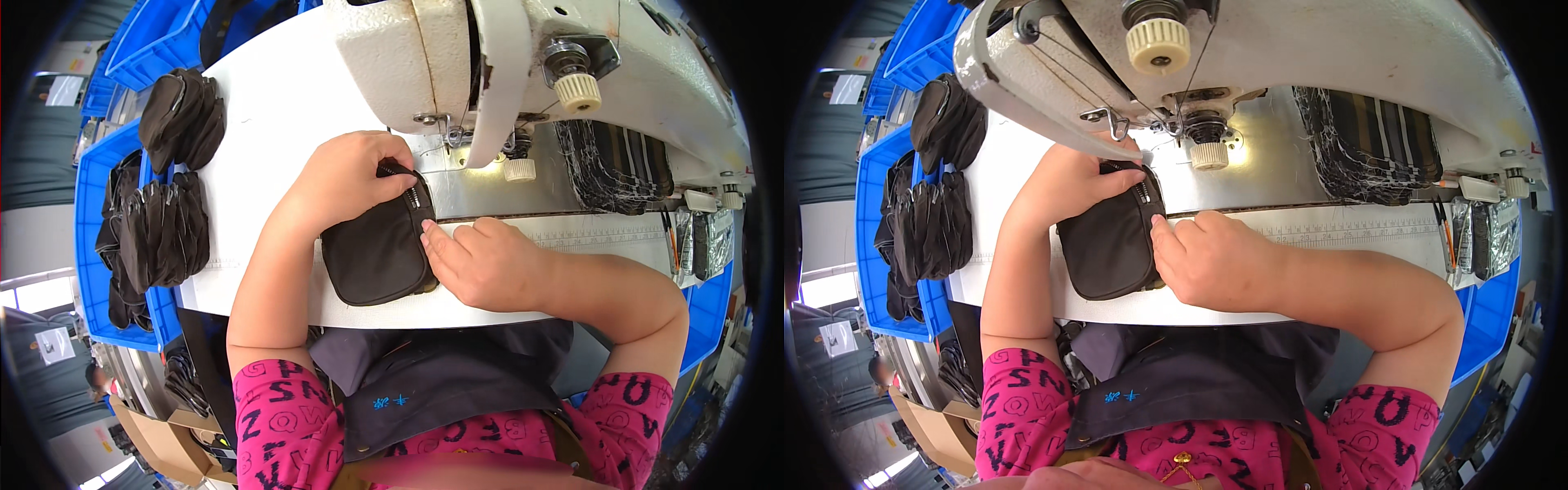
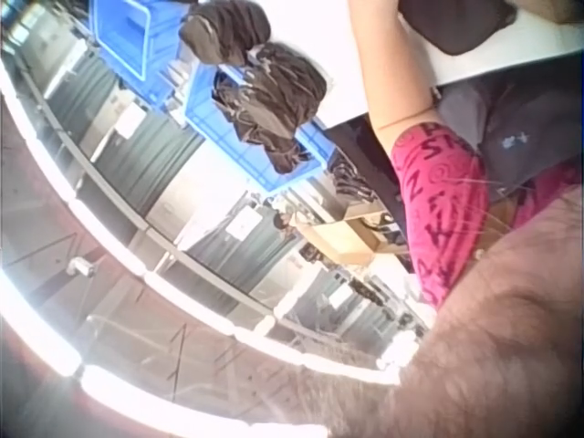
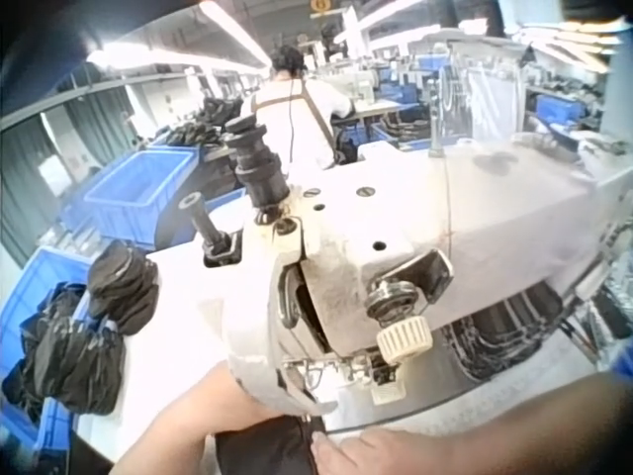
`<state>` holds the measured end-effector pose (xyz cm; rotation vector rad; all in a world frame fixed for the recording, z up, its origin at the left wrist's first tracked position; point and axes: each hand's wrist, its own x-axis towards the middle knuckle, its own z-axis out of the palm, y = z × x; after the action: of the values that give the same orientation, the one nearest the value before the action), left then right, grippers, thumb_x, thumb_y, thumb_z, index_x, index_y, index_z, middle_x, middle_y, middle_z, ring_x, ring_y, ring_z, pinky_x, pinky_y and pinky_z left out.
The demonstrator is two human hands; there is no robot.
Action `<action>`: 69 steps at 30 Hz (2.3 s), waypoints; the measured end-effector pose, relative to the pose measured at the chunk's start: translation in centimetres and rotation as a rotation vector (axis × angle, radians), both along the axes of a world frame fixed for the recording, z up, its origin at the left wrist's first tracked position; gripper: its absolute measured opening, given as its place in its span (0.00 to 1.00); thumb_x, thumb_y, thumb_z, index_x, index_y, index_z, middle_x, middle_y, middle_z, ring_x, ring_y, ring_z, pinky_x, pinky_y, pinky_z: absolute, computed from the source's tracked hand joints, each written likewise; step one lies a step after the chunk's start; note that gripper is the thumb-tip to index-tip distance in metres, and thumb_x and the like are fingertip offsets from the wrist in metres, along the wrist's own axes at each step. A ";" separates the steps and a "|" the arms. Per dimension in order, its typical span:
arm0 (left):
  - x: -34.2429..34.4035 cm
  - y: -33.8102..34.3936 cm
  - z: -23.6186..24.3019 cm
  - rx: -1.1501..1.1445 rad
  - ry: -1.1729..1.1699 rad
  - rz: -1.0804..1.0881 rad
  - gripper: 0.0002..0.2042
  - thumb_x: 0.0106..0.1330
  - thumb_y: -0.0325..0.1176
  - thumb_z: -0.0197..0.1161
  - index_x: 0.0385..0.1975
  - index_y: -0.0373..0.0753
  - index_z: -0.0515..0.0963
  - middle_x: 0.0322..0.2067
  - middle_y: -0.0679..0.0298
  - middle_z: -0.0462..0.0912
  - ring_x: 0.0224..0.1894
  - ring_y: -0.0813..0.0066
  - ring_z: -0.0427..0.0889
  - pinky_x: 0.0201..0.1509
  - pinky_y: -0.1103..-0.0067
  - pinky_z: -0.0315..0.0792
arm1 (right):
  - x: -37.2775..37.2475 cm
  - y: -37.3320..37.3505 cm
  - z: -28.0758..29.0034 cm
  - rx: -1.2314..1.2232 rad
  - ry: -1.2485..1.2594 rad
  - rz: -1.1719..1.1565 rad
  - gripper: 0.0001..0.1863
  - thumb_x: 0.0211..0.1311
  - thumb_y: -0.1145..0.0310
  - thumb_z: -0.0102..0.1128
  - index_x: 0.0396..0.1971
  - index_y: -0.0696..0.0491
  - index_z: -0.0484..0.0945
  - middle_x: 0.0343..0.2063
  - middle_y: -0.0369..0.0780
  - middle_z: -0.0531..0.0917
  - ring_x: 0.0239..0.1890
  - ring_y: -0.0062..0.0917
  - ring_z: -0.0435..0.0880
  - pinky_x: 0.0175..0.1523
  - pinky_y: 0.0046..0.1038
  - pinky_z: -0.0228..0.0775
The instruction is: Sewing together pieces of dark fabric or leather using a semi-industrial sewing machine.
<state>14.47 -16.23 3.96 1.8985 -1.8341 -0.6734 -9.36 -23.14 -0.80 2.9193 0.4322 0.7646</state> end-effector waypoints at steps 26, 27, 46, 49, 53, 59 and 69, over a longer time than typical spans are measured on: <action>-1.4 -0.6 -0.7 -0.028 0.008 0.036 0.06 0.62 0.35 0.70 0.36 0.43 0.88 0.33 0.60 0.88 0.39 0.56 0.86 0.44 0.66 0.78 | 0.4 0.7 0.2 0.062 -0.057 -0.027 0.13 0.51 0.67 0.64 0.34 0.57 0.87 0.39 0.46 0.89 0.24 0.21 0.75 0.26 0.24 0.60; -1.4 -0.6 -0.8 -0.015 -0.014 0.036 0.07 0.62 0.35 0.70 0.36 0.43 0.88 0.33 0.60 0.88 0.39 0.56 0.86 0.44 0.66 0.78 | 0.4 1.0 0.3 0.091 -0.074 -0.026 0.13 0.51 0.65 0.63 0.33 0.58 0.87 0.37 0.48 0.89 0.24 0.22 0.78 0.26 0.24 0.63; -1.8 -0.5 -0.7 -0.079 -0.114 0.033 0.06 0.59 0.29 0.74 0.35 0.40 0.86 0.34 0.59 0.88 0.40 0.56 0.86 0.45 0.67 0.78 | -0.1 1.4 0.2 0.018 0.017 0.050 0.14 0.50 0.71 0.64 0.34 0.65 0.86 0.38 0.50 0.88 0.33 0.30 0.82 0.31 0.24 0.69; -1.8 -0.5 -0.6 -0.093 -0.153 0.021 0.06 0.59 0.28 0.74 0.36 0.41 0.87 0.34 0.60 0.88 0.39 0.56 0.86 0.45 0.67 0.78 | -0.1 1.7 -0.3 0.045 -0.028 0.012 0.17 0.49 0.69 0.62 0.36 0.66 0.85 0.38 0.51 0.87 0.44 0.38 0.86 0.43 0.29 0.80; -1.2 -0.5 -0.4 -0.085 -0.107 0.001 0.06 0.60 0.28 0.73 0.37 0.42 0.88 0.34 0.59 0.89 0.39 0.56 0.86 0.45 0.67 0.78 | -0.2 1.7 -0.6 0.048 -0.030 -0.008 0.18 0.50 0.68 0.61 0.37 0.67 0.85 0.39 0.51 0.87 0.47 0.42 0.87 0.51 0.35 0.84; -1.3 -0.5 -0.8 -0.152 -0.104 -0.019 0.05 0.61 0.28 0.72 0.36 0.41 0.88 0.34 0.59 0.89 0.39 0.57 0.86 0.44 0.67 0.78 | 0.2 1.5 -0.9 0.047 -0.099 0.044 0.18 0.48 0.68 0.63 0.34 0.68 0.85 0.34 0.52 0.88 0.42 0.41 0.88 0.41 0.30 0.79; -1.7 -0.7 -0.9 -0.110 -0.185 0.021 0.04 0.60 0.31 0.72 0.34 0.42 0.86 0.31 0.61 0.88 0.37 0.59 0.86 0.42 0.67 0.79 | -0.1 1.7 -0.7 0.072 -0.062 0.043 0.16 0.50 0.70 0.62 0.34 0.66 0.85 0.36 0.49 0.87 0.45 0.40 0.87 0.48 0.34 0.83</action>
<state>12.74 -16.92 3.11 1.9597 -1.9168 -0.3920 -9.49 -21.48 -1.50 2.9516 0.4720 0.8920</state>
